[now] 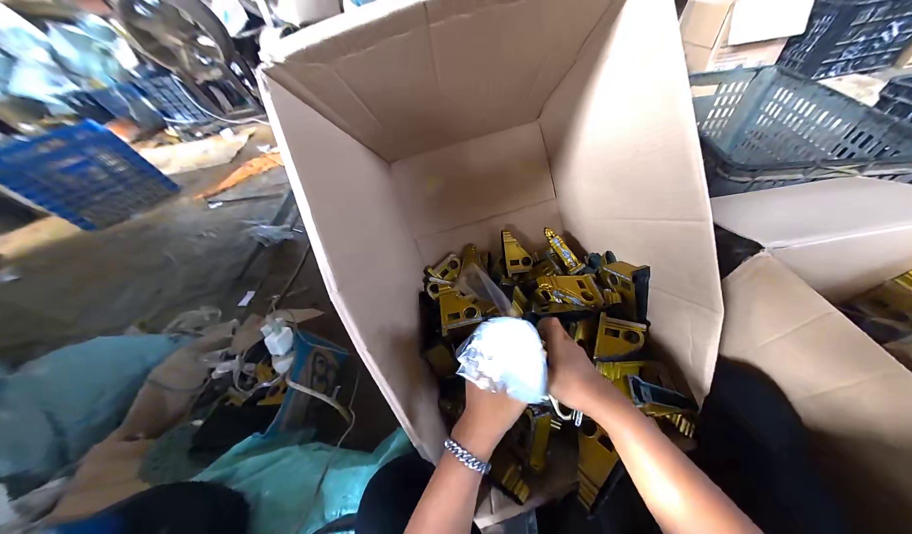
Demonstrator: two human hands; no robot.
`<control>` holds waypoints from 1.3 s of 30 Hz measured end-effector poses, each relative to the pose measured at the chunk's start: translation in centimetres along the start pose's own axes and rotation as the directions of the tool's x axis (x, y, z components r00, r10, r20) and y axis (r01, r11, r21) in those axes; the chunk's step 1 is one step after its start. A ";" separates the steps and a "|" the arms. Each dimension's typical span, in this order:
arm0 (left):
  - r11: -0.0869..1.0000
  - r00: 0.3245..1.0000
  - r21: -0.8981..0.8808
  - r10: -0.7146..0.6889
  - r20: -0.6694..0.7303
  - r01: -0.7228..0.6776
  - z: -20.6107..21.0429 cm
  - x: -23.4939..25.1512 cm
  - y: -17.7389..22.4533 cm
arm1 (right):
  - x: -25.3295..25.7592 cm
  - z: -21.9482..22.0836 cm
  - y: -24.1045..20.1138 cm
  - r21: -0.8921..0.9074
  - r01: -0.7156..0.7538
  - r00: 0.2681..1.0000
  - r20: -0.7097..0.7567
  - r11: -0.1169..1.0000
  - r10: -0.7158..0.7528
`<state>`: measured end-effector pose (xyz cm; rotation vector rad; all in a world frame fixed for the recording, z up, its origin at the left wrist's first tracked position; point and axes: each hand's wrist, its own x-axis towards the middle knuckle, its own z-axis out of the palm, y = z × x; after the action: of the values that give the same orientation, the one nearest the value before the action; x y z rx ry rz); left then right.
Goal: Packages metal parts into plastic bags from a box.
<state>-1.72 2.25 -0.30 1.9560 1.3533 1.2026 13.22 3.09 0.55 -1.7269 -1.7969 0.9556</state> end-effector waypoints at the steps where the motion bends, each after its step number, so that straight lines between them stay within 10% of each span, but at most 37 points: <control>1: 0.998 0.998 0.013 0.064 -0.024 -0.064 0.3 0.1 0.0 | 0.1 0.2 0.4 0.121 -0.012 0.999 -0.050 0.993 0.018; 6: 0.996 0.970 0.071 0.068 -0.232 -0.053 -0.1 1.4 -1.2 | -1.3 0.0 1.1 0.696 0.006 0.996 -0.066 0.718 0.056; 13: 0.975 0.952 -0.029 0.206 -0.228 -0.218 1.1 -1.2 1.2 | -1.8 2.2 0.9 0.679 0.244 0.955 -0.291 0.692 -0.051; 18: 0.850 0.936 -0.478 -0.323 -0.138 0.223 -0.6 0.4 1.2 | -3.4 1.7 -0.3 0.837 0.238 0.957 -0.289 0.492 0.029; 23: 0.838 0.929 -0.484 -0.349 -0.122 0.251 -1.1 0.2 1.8 | 0.2 0.5 1.1 0.318 0.274 0.890 -0.441 0.908 -0.114; 28: 0.936 0.937 -0.308 -0.251 -0.243 0.171 0.0 0.8 0.4 | 0.9 2.0 2.0 -0.148 0.417 0.646 -0.645 0.897 -0.407; 34: 0.879 0.940 -0.439 -0.290 -0.183 0.186 -0.3 0.8 0.8 | -0.4 1.5 1.9 0.311 0.311 0.870 -0.473 0.898 -0.137; 39: 0.963 0.956 -0.173 -0.236 -0.177 0.205 0.0 0.4 0.3 | -1.6 1.8 -0.4 -0.072 0.361 0.801 -0.488 0.930 -0.348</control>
<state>-1.48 2.51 0.06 1.5673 1.4848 1.3723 11.75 1.27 -0.13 -1.3783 -1.6598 0.3303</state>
